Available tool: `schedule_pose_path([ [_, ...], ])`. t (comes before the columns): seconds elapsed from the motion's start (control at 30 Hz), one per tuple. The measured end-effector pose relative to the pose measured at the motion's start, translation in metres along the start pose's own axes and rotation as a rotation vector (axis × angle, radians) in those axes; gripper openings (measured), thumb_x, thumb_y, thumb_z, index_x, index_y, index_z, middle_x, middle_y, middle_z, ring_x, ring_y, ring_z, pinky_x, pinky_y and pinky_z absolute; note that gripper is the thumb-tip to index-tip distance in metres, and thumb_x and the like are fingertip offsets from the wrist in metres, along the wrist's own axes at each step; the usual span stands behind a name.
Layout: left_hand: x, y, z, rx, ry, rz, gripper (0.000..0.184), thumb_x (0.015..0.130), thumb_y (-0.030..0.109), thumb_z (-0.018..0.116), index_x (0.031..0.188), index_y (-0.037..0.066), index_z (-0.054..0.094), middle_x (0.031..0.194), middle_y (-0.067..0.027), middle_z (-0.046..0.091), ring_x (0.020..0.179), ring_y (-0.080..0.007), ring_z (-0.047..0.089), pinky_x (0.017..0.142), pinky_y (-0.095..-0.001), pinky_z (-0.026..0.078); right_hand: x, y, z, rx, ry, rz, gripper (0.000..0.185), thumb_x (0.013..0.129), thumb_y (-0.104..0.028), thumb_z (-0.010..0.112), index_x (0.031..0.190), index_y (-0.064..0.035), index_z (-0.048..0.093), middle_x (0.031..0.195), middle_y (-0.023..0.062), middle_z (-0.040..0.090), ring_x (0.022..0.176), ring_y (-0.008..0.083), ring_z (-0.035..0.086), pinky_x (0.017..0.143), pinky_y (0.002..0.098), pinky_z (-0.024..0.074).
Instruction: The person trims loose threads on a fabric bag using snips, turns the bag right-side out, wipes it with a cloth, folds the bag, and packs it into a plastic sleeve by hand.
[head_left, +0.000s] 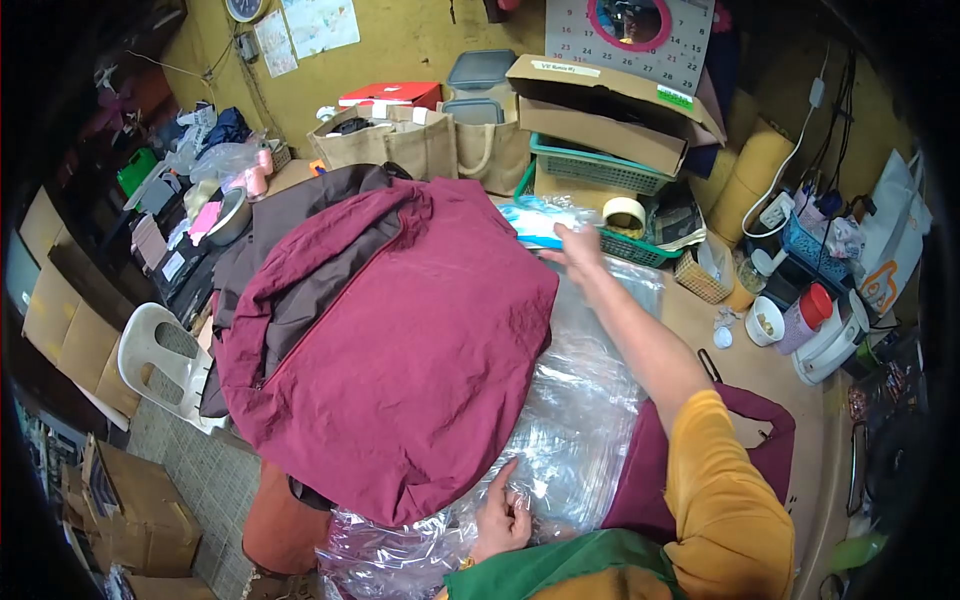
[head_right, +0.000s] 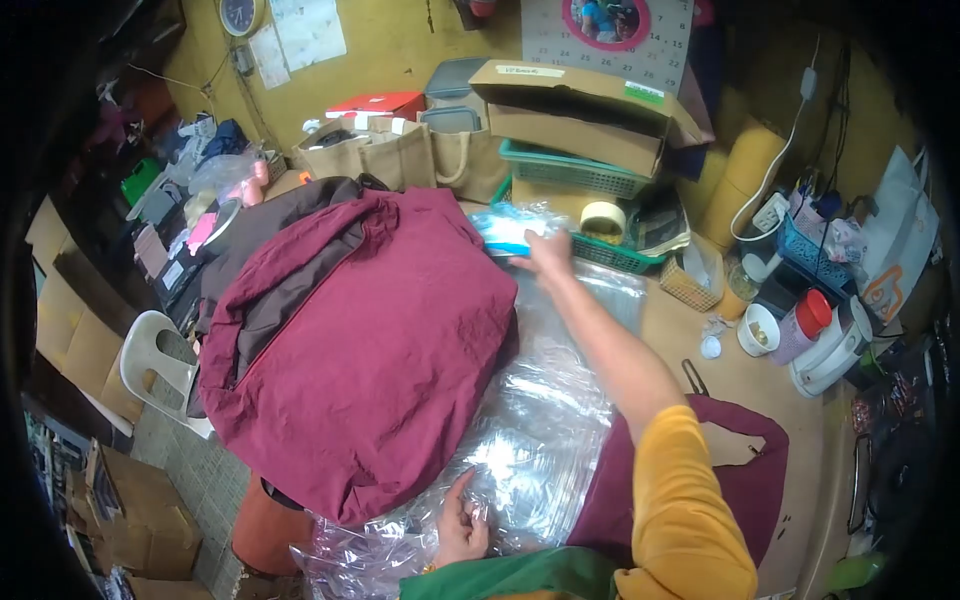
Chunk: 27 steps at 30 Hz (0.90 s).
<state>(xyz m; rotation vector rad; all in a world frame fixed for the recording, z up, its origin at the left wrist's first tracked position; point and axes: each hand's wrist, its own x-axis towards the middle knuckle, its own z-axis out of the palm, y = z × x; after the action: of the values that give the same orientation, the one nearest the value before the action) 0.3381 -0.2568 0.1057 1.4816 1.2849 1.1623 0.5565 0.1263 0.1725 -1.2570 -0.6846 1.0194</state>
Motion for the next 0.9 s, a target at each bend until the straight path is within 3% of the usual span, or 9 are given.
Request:
schedule_pose_path([
  [0.13, 0.0, -0.009, 0.004, -0.108, 0.003, 0.047, 0.06, 0.083, -0.003, 0.052, 0.141, -0.001, 0.039, 0.059, -0.0013, 0.042, 0.049, -0.0113, 0.042, 0.048, -0.0252, 0.036, -0.043, -0.047, -0.065, 0.142, -0.04, -0.086, 0.044, 0.09, -0.007, 0.061, 0.127, 0.0005, 0.039, 0.12, 0.0168, 0.054, 0.093, 0.0291, 0.063, 0.063, 0.0405, 0.0619],
  [0.33, -0.002, -0.012, 0.005, -0.164, 0.014, 0.041, 0.058, 0.084, -0.002, 0.052, 0.141, -0.001, 0.041, 0.057, -0.0002, 0.04, 0.048, -0.0109, 0.041, 0.047, -0.0257, 0.036, -0.124, -0.138, -0.112, 0.336, -0.188, -0.162, 0.026, 0.09, -0.013, 0.064, 0.111, -0.0012, 0.057, 0.103, 0.0119, 0.064, 0.091, 0.0239, 0.064, 0.07, 0.0402, 0.0602],
  [0.6, 0.001, 0.005, -0.003, -0.004, 0.01, 0.002, 0.056, 0.086, 0.004, 0.055, 0.14, 0.004, 0.044, 0.057, -0.0049, 0.042, 0.046, -0.0153, 0.046, 0.047, -0.0282, 0.039, -0.068, -0.168, 0.082, 0.5, -0.6, -0.167, 0.025, 0.092, -0.002, 0.053, 0.115, 0.0084, 0.047, 0.117, 0.0209, 0.054, 0.102, 0.0322, 0.06, 0.08, 0.0445, 0.061],
  [0.67, -0.001, 0.001, -0.003, -0.023, -0.041, 0.009, 0.059, 0.085, -0.005, 0.046, 0.143, -0.002, 0.037, 0.067, 0.0065, 0.039, 0.056, -0.0025, 0.036, 0.051, -0.0174, 0.029, -0.031, -0.181, 0.15, 0.601, -0.556, -0.144, 0.033, 0.091, 0.0, 0.052, 0.118, 0.0137, 0.041, 0.12, 0.0243, 0.051, 0.103, 0.0373, 0.06, 0.076, 0.0471, 0.0626],
  [0.7, 0.0, 0.0, -0.001, -0.003, 0.014, 0.026, 0.056, 0.085, 0.003, 0.056, 0.14, 0.004, 0.044, 0.056, -0.0036, 0.045, 0.045, -0.0148, 0.045, 0.047, -0.0278, 0.039, -0.014, -0.186, 0.178, 0.603, -0.544, -0.169, 0.038, 0.09, 0.0, 0.053, 0.123, 0.0122, 0.039, 0.122, 0.0271, 0.049, 0.102, 0.0416, 0.06, 0.075, 0.0492, 0.0624],
  [0.73, 0.002, 0.001, -0.001, -0.004, 0.017, 0.021, 0.056, 0.085, 0.003, 0.056, 0.14, 0.004, 0.044, 0.056, -0.0036, 0.045, 0.045, -0.0148, 0.045, 0.047, -0.0278, 0.039, -0.006, -0.188, 0.2, 0.532, -0.566, -0.203, 0.046, 0.091, -0.006, 0.055, 0.131, 0.0092, 0.036, 0.128, 0.0296, 0.046, 0.107, 0.0447, 0.058, 0.082, 0.0531, 0.0592],
  [0.77, 0.003, 0.003, -0.001, -0.004, 0.022, 0.026, 0.057, 0.085, 0.003, 0.056, 0.14, 0.004, 0.044, 0.056, -0.0035, 0.045, 0.045, -0.0146, 0.045, 0.047, -0.0277, 0.039, 0.0, -0.194, 0.213, 0.357, -0.541, 0.034, 0.052, 0.092, -0.014, 0.059, 0.136, 0.0041, 0.039, 0.138, 0.0276, 0.042, 0.115, 0.0462, 0.053, 0.088, 0.0545, 0.055],
  [0.87, 0.002, 0.003, -0.001, -0.005, 0.03, 0.023, 0.057, 0.085, 0.002, 0.056, 0.141, 0.004, 0.044, 0.055, -0.0036, 0.045, 0.045, -0.0144, 0.045, 0.047, -0.0275, 0.039, 0.0, -0.169, 0.211, -0.029, -0.375, -0.057, 0.055, 0.092, -0.022, 0.061, 0.137, 0.0021, 0.041, 0.142, 0.0239, 0.042, 0.116, 0.044, 0.053, 0.095, 0.0513, 0.0511],
  [0.9, 0.001, 0.002, 0.0, -0.012, 0.034, 0.027, 0.056, 0.085, 0.002, 0.055, 0.14, 0.004, 0.044, 0.055, -0.0037, 0.045, 0.045, -0.0144, 0.045, 0.047, -0.0274, 0.038, 0.009, -0.157, 0.204, -0.114, -0.404, -0.115, 0.046, 0.091, -0.02, 0.064, 0.13, -0.0006, 0.05, 0.132, 0.0195, 0.052, 0.109, 0.0336, 0.059, 0.088, 0.0417, 0.0545],
])
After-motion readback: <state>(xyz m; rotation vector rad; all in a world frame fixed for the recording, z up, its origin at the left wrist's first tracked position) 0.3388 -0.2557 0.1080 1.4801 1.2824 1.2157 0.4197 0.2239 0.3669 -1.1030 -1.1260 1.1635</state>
